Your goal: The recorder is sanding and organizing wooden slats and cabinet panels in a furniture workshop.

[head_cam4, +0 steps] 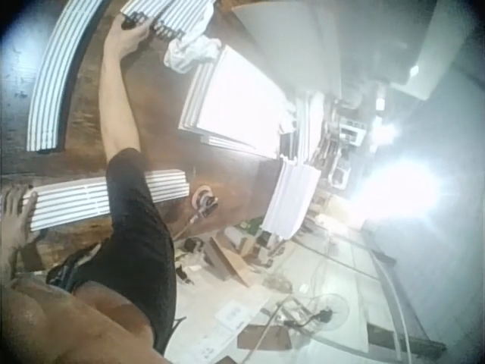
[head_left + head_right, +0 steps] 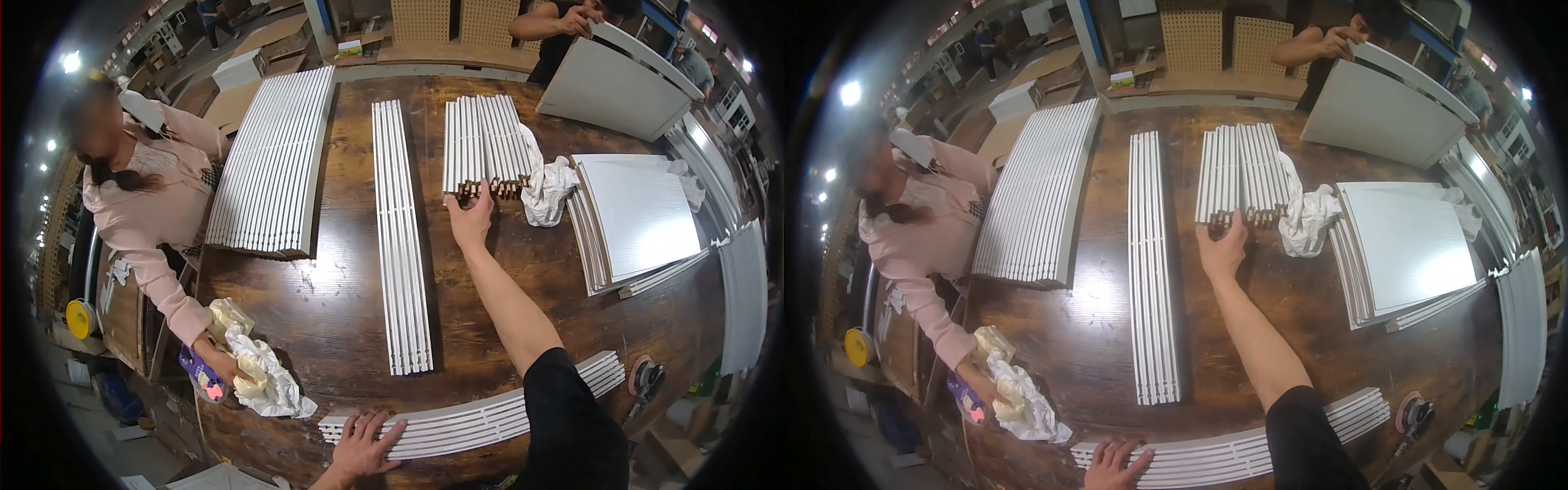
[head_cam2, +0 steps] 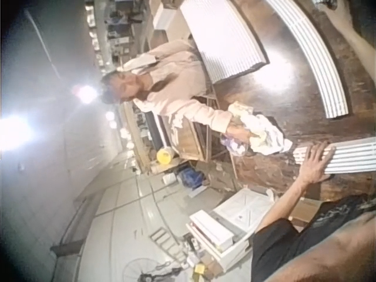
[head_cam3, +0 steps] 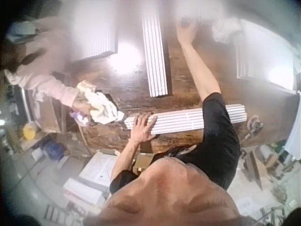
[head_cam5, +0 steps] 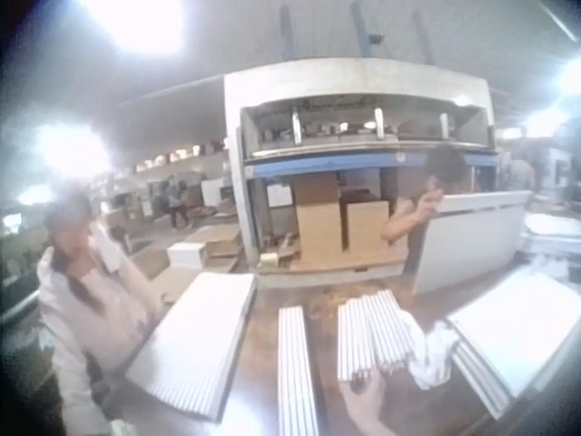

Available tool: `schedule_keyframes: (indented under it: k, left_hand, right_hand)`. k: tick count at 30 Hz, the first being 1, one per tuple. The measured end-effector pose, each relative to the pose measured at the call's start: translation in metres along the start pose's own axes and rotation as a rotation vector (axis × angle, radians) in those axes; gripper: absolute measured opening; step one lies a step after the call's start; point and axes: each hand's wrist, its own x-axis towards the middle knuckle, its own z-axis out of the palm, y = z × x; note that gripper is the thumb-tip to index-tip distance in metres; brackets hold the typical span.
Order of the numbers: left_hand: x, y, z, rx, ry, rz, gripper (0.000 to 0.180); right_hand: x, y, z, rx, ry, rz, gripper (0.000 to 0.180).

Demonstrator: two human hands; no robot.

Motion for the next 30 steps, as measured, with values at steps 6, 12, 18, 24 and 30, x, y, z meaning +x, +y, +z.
schedule_keyframes:
  k: [6, 12, 18, 24, 30]
  left_hand:
    - [-0.014, 0.001, 0.012, -0.035, -0.053, -0.072, 0.097]
    - [-0.007, 0.006, 0.015, -0.113, -0.112, -0.068, 0.100]
    - [-0.013, 0.009, 0.008, -0.131, -0.033, -0.044, 0.102]
    - [-0.012, 0.005, 0.006, -0.121, 0.036, -0.006, 0.099]
    - [-0.013, 0.011, -0.006, -0.076, 0.126, 0.032, 0.092]
  right_hand:
    - [0.014, -0.021, 0.019, -0.230, 0.091, -0.277, 0.098]
    - [0.055, -0.039, 0.007, -0.571, -0.165, -0.064, 0.096]
    - [0.005, -0.030, -0.019, -0.650, -0.191, -0.147, 0.085]
    - [-0.116, 0.017, -0.134, -0.614, -0.293, -0.337, 0.089]
    - [-0.181, 0.007, -0.225, -0.712, -0.415, -0.248, 0.099]
